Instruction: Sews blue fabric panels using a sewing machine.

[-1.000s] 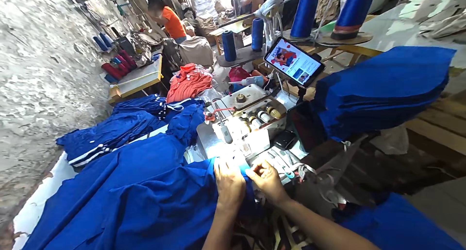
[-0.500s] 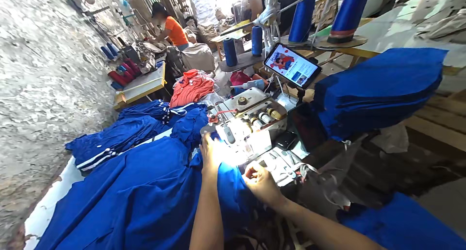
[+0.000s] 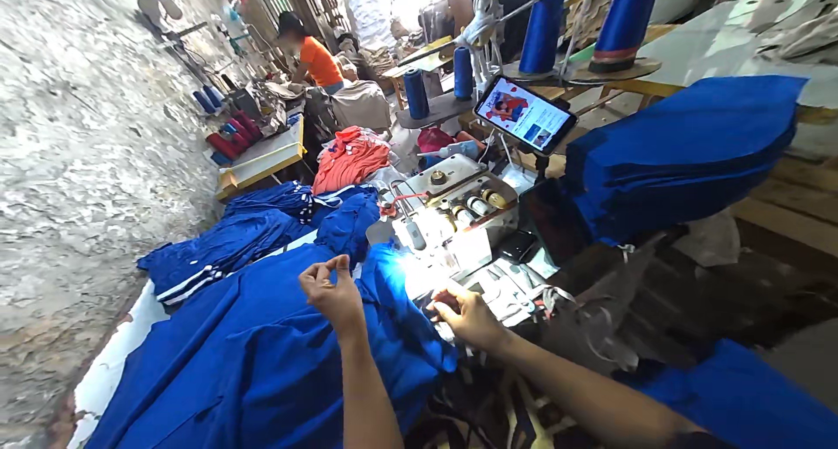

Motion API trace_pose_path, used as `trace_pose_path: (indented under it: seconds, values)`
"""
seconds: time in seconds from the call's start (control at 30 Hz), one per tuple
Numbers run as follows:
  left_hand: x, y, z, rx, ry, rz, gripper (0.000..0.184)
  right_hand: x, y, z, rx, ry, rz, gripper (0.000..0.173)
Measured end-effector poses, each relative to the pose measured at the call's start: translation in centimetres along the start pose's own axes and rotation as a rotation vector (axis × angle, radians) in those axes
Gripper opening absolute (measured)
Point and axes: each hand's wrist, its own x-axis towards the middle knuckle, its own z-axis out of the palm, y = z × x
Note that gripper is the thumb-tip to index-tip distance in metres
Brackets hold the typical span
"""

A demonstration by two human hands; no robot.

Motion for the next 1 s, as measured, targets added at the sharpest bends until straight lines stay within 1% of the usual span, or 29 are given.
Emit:
trace_pose_path:
  seconds: [0.03,0.07,0.13,0.2,0.23,0.27,0.3,0.37,0.4,0.43,0.5,0.53,0.57,0.6,0.63,0.67,0.7,0.73,0.77,0.8,0.87,0.93,1.0]
  values:
    - [-0.3,0.1,-0.1,-0.012,-0.035,0.019,0.023,0.3,-0.3,0.1,-0.002,-0.02,0.026,0.024]
    - [-0.5,0.0,0.1,-0.019,-0.109,0.001,0.027,0.4,-0.5,0.1,0.0,-0.039,0.048,0.025]
    - [-0.1,-0.9,1.4,-0.036,-0.328,-0.126,0.044,0.2,-0.8,0.4,0.015,-0.076,0.06,0.023]
    - [0.5,-2.7,3.3,0.03,-0.546,-0.229,0.059,-0.3,-1.1,0.5,0.01,-0.135,0.063,0.018]
    - [0.7,-3.2,3.9,0.108,-0.641,-0.256,0.061,-0.7,-1.0,0.5,-0.003,-0.16,0.061,0.017]
    - [0.7,-3.3,4.2,0.191,-0.697,-0.255,0.059,-1.0,-0.8,0.4,-0.02,-0.181,0.064,0.017]
    - [0.7,-3.2,4.2,0.245,-0.697,-0.242,0.05,-1.2,-0.6,0.2,-0.037,-0.186,0.059,0.018]
    - [0.7,-3.0,3.2,0.25,-0.612,-0.251,0.033,-1.4,0.2,-0.4,-0.084,-0.127,0.017,0.018]
    - [0.6,-3.2,2.7,0.205,-0.564,-0.266,0.029,-1.5,0.7,-0.8,-0.15,-0.048,-0.031,0.018]
    - [0.2,-3.9,2.4,0.139,-0.507,-0.275,0.025,-1.5,1.3,-1.3,-0.261,0.06,-0.082,0.018]
    - [-1.1,-5.0,1.8,-0.034,-0.376,-0.304,0.02,-1.1,2.7,-2.9,-0.592,0.299,-0.214,0.017]
    - [-1.6,-5.2,1.6,-0.128,-0.309,-0.326,0.019,-0.6,3.5,-4.0,-0.767,0.361,-0.238,0.015]
    - [-2.0,-5.0,1.2,-0.214,-0.266,-0.351,0.019,-0.4,3.6,-5.3,-0.892,0.314,-0.146,0.019]
    - [-2.3,-4.6,0.9,-0.277,-0.241,-0.35,0.02,-0.3,2.9,-6.4,-0.967,0.175,0.05,0.026]
    - [-2.5,-4.1,0.4,-0.317,-0.243,-0.316,0.02,-0.1,2.1,-7.2,-1.011,0.019,0.256,0.036]
    - [-2.7,-3.6,0.0,-0.332,-0.262,-0.246,0.021,0.2,1.8,-7.5,-1.048,-0.084,0.378,0.041]
    - [-2.7,-3.2,-0.4,-0.326,-0.289,-0.171,0.022,0.3,1.9,-7.6,-1.073,-0.136,0.433,0.042]
    - [-2.5,-2.9,-0.5,-0.315,-0.3,-0.111,0.022,0.4,1.8,-7.6,-1.091,-0.167,0.459,0.043]
    - [-2.4,-2.8,-0.4,-0.292,-0.296,-0.09,0.022,0.3,1.4,-7.5,-1.098,-0.193,0.479,0.043]
    - [-2.4,-2.9,-0.2,-0.252,-0.265,-0.105,0.021,0.2,1.0,-7.3,-1.097,-0.211,0.499,0.043]
    - [-2.7,-3.2,0.2,-0.138,-0.146,-0.222,0.023,0.0,0.3,-7.0,-1.083,-0.226,0.529,0.044]
    - [-2.9,-3.1,0.2,-0.077,-0.042,-0.328,0.025,0.0,-0.1,-6.7,-1.097,-0.234,0.543,0.042]
    - [-3.2,-2.5,0.1,-0.144,0.056,-0.41,0.023,-0.1,0.0,-6.6,-1.118,-0.201,0.498,0.036]
